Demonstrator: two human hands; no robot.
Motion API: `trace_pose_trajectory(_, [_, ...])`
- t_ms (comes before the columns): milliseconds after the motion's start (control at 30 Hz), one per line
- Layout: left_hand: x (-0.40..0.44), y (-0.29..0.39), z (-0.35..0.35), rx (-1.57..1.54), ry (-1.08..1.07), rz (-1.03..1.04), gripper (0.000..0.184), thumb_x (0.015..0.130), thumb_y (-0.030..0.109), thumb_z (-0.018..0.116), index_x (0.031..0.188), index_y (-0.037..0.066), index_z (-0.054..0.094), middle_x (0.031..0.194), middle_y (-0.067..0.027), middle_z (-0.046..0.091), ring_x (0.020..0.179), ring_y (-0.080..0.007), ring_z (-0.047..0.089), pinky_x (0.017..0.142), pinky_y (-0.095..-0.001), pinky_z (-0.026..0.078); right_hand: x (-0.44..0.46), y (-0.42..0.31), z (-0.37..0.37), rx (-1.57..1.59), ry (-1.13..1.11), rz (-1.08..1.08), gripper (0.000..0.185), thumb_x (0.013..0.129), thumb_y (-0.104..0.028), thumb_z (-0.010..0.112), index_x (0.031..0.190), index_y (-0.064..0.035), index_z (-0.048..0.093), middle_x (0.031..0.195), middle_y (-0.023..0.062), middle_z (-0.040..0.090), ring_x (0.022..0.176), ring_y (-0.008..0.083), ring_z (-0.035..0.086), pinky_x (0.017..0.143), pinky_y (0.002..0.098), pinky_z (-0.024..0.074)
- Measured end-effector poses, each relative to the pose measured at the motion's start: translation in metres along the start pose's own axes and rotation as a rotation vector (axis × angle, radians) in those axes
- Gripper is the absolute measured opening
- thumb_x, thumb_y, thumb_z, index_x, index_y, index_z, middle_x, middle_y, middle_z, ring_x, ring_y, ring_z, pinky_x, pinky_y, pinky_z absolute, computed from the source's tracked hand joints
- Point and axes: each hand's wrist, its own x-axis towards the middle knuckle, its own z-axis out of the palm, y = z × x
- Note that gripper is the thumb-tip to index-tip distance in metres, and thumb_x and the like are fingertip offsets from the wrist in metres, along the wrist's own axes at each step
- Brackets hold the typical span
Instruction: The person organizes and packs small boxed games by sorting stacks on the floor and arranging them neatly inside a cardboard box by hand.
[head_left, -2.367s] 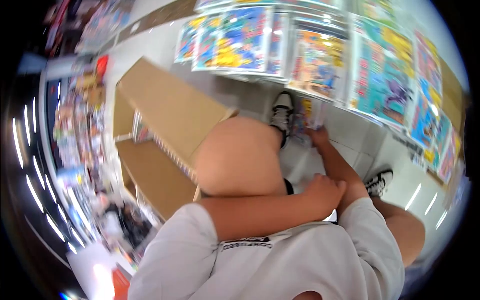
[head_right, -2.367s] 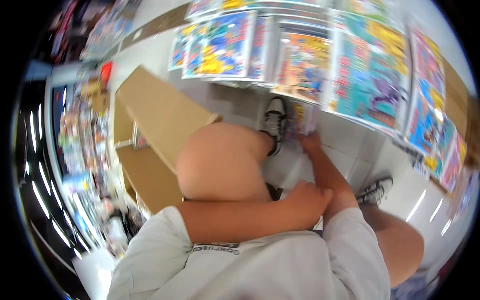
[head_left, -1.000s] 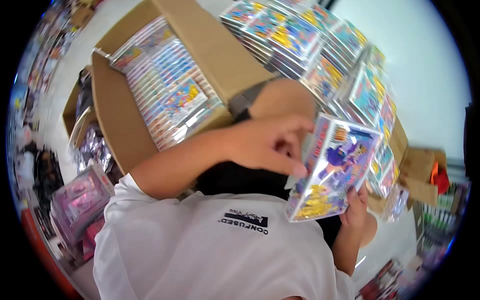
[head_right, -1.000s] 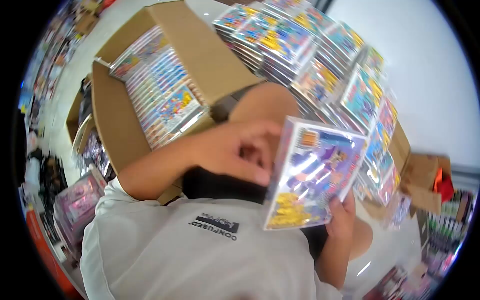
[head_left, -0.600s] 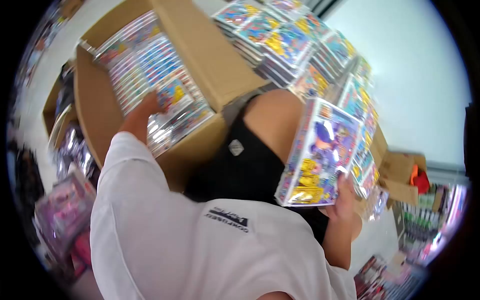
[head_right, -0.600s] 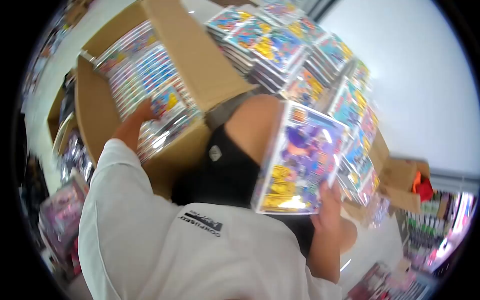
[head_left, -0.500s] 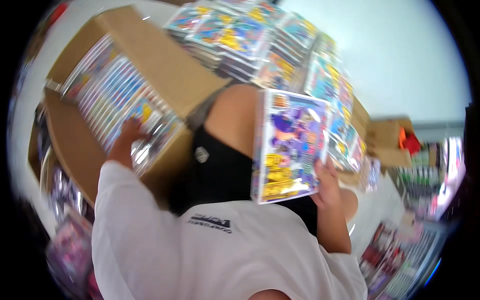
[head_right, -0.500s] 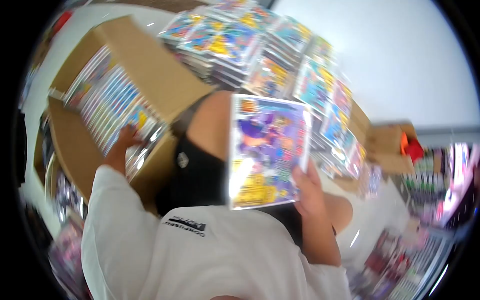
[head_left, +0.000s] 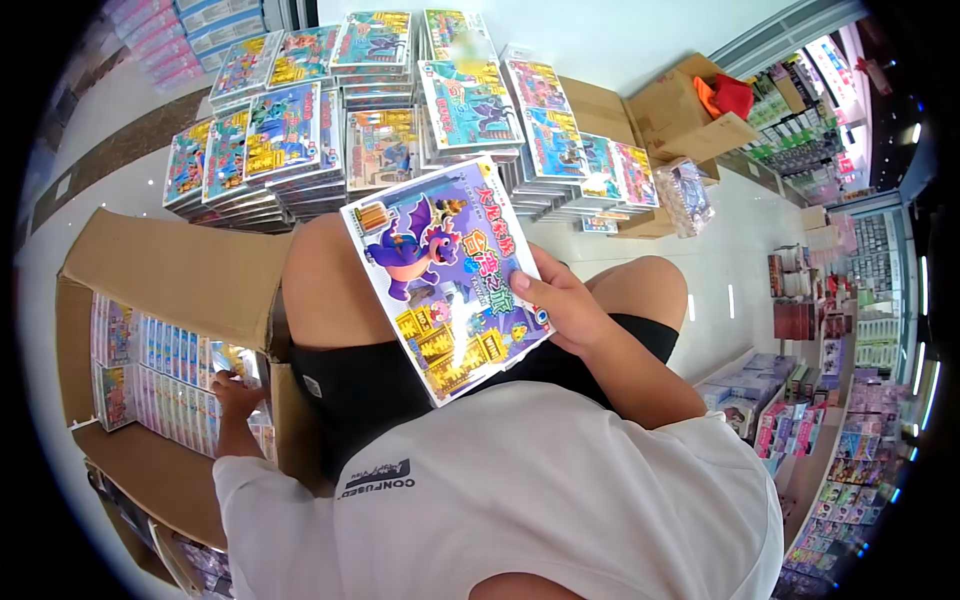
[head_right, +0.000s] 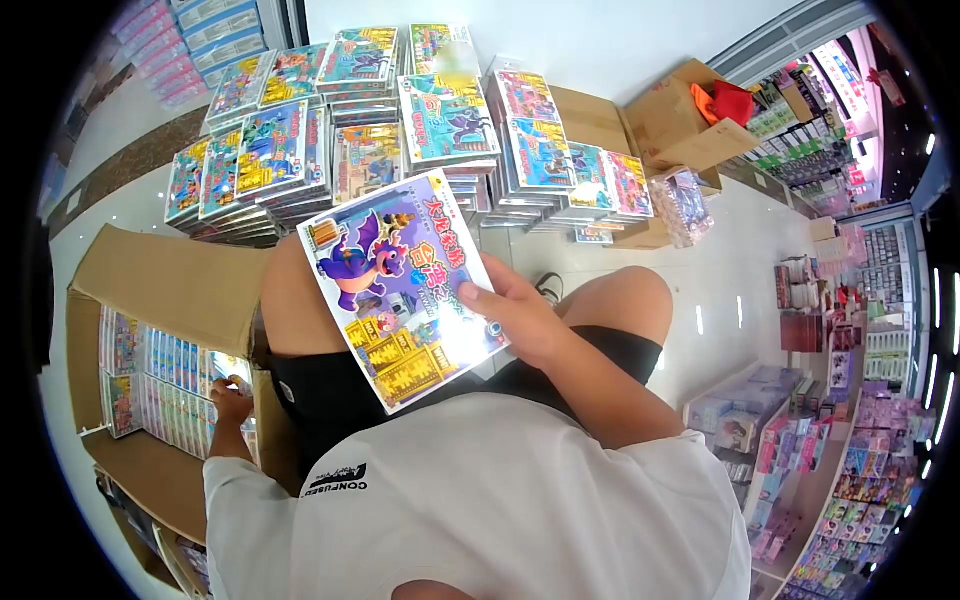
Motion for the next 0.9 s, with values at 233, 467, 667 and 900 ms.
trace_pose_trajectory(233, [-0.04,-0.065,-0.109,-1.5,-0.312,0.051,0.063,0.086,0.049,0.075,0.13,0.007,0.058,0.113,-0.0119,0.065,0.096,-0.0282,0.068,0.084,-0.0456,0.058,-0.008,0.01,-0.037,0.09,0.054,-0.128,0.058,0.103,-0.021,0.065,0.153,-0.0027,0.043,0.136,0.0099,0.063,0.119,0.0199,0.064,0.099,0.0374,0.054])
trace_pose_trajectory(467, [-0.244,0.085,-0.231,-1.796,-0.131,0.748,0.074,0.084,0.053,0.072,0.136,0.004,0.053,0.123,-0.0149,0.062,0.106,-0.0303,0.066,0.091,-0.0466,0.056,0.009,0.023,-0.046,0.167,-0.163,-0.108,0.067,0.105,-0.042,0.062,0.153,-0.0014,0.04,0.144,0.0139,0.06,0.128,0.0268,0.063,0.107,0.0427,0.0525])
trace_pose_trajectory(667, [-0.285,0.288,-0.145,-1.573,-0.917,0.753,0.084,0.083,0.057,0.07,0.141,0.001,0.049,0.131,-0.0175,0.059,0.113,-0.0322,0.063,0.096,-0.0473,0.054,-0.019,0.011,-0.006,0.142,-0.347,-0.11,0.067,0.101,-0.049,0.068,0.147,-0.005,0.049,0.129,0.0089,0.066,0.119,0.0219,0.067,0.096,0.0432,0.0583])
trace_pose_trajectory(900, [-0.27,0.369,-0.087,-1.328,-1.106,0.61,0.095,0.081,0.062,0.068,0.147,-0.003,0.043,0.141,-0.0205,0.056,0.123,-0.0343,0.061,0.102,-0.0483,0.052,-0.014,0.003,-0.041,0.113,-0.29,-0.296,0.088,0.098,-0.025,0.075,0.165,-0.0066,0.021,0.154,0.0121,0.048,0.143,0.0235,0.046,0.118,0.0429,0.0391])
